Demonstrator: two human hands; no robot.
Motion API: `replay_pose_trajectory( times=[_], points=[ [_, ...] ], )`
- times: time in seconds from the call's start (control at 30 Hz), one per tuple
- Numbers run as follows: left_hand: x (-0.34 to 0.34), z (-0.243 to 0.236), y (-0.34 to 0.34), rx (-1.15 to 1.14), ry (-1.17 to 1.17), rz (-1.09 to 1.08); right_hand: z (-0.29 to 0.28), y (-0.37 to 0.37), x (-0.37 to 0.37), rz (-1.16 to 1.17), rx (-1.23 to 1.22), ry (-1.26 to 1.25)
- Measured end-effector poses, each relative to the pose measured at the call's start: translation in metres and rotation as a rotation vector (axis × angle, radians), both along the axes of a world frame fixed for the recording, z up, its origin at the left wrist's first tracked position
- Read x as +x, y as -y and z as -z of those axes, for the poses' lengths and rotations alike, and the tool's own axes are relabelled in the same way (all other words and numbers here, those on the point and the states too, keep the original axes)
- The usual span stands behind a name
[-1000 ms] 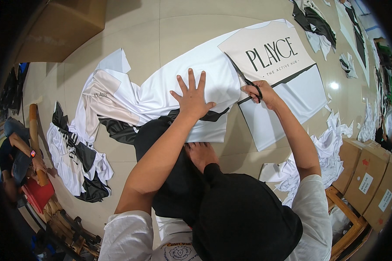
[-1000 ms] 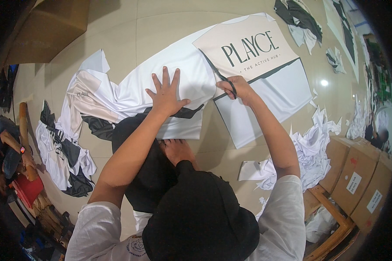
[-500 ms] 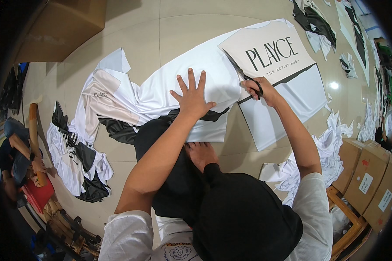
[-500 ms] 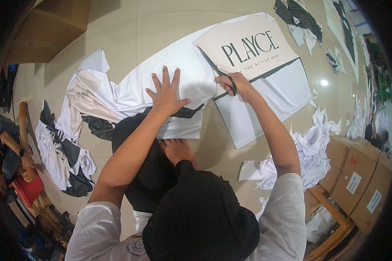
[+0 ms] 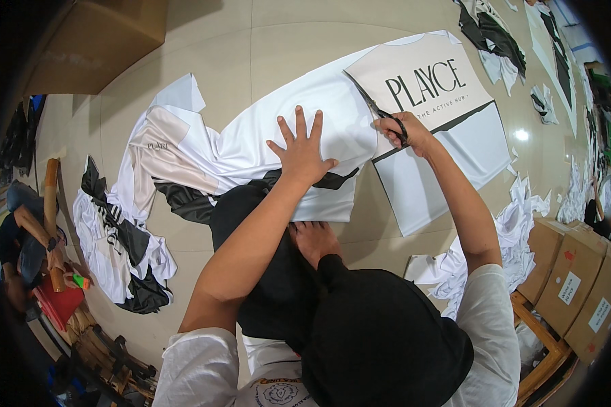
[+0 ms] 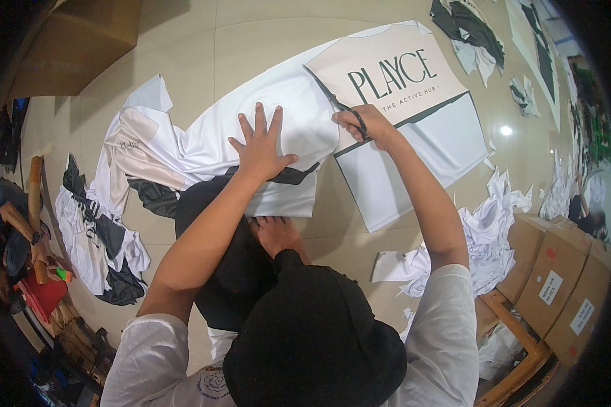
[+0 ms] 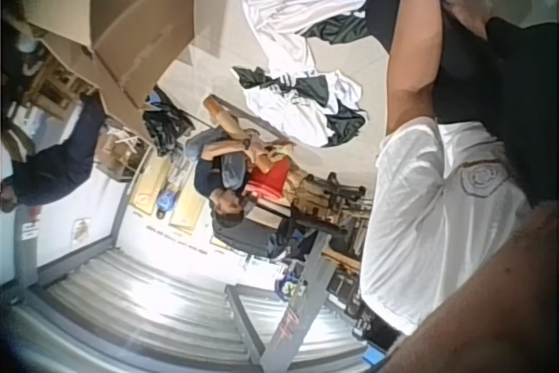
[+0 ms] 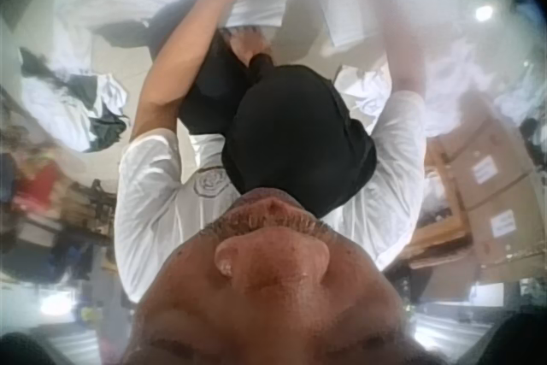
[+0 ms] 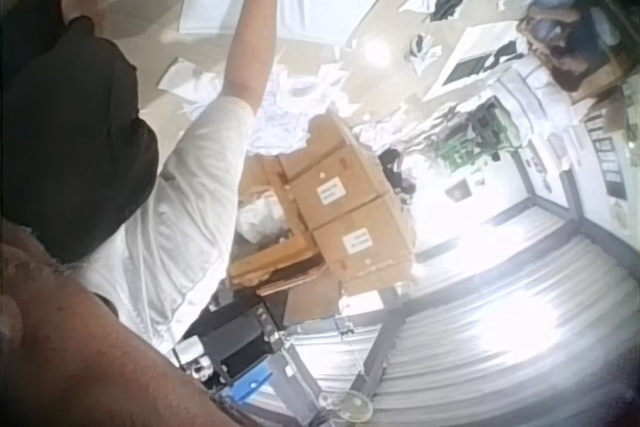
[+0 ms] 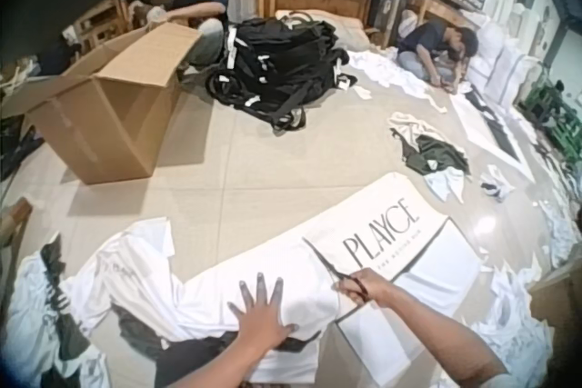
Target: The person sits on the floor and uses scissors to cut a large white fabric sheet that has a printed logo. They smooth the fabric, align it, and cut along the edges of the printed design to create a shaped piece.
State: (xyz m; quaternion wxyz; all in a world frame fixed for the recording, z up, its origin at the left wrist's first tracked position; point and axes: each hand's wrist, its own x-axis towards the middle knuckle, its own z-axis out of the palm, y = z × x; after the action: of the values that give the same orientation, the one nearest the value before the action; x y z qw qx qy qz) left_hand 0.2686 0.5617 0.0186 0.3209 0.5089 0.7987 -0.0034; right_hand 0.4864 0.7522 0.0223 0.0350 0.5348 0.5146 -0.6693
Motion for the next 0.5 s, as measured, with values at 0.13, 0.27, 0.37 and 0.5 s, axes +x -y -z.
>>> replay_pose_trajectory(
  times=[0.13, 0.27, 0.37, 0.5],
  points=[
    [-0.0002, 0.0001, 0.0000, -0.006, -0.004, 0.001, 0.0029, -0.0022, 0.0016, -0.044, 0.020, 0.015],
    [0.0004, -0.0009, -0.0013, -0.010, -0.002, -0.001, 0.0086, -0.0041, 0.0060, -0.091, 0.069, 0.038],
    [0.0004, -0.0005, -0.0014, -0.015, -0.003, -0.003, 0.0085, -0.0035, 0.0053, -0.091, 0.070, 0.042],
    [-0.0002, -0.0012, -0.0011, -0.015, 0.004, -0.005, 0.0042, -0.0025, 0.0003, -0.054, 0.043, 0.020]
  ],
)
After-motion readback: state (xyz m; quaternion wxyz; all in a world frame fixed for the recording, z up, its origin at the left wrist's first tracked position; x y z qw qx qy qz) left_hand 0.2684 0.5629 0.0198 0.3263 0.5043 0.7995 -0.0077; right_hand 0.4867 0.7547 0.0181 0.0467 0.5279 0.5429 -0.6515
